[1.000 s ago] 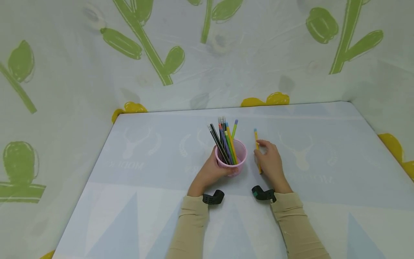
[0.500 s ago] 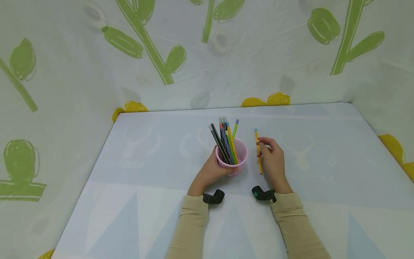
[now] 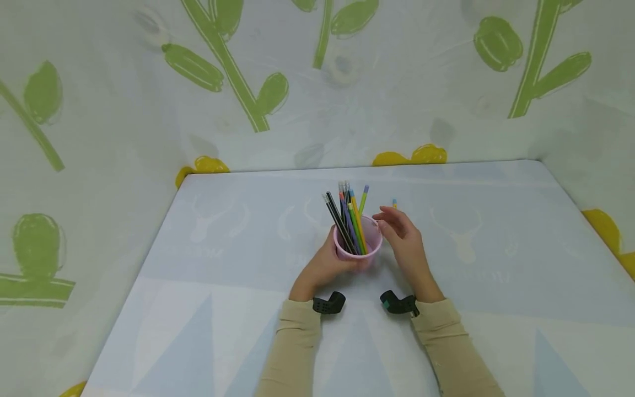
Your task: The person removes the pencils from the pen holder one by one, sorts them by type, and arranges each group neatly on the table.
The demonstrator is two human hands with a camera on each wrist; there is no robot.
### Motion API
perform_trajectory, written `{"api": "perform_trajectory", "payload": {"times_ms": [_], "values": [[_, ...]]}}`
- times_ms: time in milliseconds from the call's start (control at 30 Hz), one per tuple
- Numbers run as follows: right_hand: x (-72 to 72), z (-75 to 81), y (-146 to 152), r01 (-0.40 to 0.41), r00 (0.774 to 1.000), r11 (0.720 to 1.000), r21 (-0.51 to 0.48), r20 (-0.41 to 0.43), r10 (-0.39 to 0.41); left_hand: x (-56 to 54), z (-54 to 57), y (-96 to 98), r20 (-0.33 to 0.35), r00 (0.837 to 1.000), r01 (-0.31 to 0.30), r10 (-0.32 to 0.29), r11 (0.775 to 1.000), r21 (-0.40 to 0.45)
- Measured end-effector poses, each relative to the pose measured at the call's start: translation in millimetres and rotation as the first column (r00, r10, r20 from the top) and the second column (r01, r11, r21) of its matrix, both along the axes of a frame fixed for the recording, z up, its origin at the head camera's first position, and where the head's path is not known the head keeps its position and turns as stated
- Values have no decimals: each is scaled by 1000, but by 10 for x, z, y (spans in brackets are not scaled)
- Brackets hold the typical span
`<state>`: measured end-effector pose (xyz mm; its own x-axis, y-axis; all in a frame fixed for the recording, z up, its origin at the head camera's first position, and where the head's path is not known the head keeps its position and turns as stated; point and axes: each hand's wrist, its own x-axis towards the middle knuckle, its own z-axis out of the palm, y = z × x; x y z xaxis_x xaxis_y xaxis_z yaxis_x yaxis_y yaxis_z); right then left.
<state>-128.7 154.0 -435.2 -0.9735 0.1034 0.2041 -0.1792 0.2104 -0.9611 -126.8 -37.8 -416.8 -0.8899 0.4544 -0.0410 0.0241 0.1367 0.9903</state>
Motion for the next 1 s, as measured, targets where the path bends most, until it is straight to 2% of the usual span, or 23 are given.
{"api": "perform_trajectory", "payload": {"times_ms": [67,133,200,300,367,433,600,700,867,1000], "values": [[-2,15,-36,-33,999,999,33,41,32,24,61,-14,9,999,34,-34,999,17],[30,107,-80,-67,995,997,46,80,63,39,102,-27,-3,998,62,-62,997,36],[63,214,-116,-92,990,994,55,109,86,40,125,-30,-49,998,53,-50,997,60],[101,366,-156,-107,984,991,85,152,93,34,135,-14,-112,993,-22,34,994,107],[106,420,-171,-110,979,986,126,184,85,34,138,12,-152,982,-93,113,987,133],[103,463,-184,-123,973,981,152,214,89,19,95,40,-159,973,-146,168,979,142],[74,506,-242,-187,945,974,126,295,144,-8,-44,90,-228,943,-230,244,969,87],[57,512,-289,-201,935,973,110,318,157,-2,-58,94,-259,925,-269,277,961,66],[44,525,-365,-171,947,979,111,293,133,-2,-32,71,-258,913,-310,317,948,69],[43,544,-422,-124,966,983,134,244,88,-7,6,36,-295,892,-341,343,938,58]]}}
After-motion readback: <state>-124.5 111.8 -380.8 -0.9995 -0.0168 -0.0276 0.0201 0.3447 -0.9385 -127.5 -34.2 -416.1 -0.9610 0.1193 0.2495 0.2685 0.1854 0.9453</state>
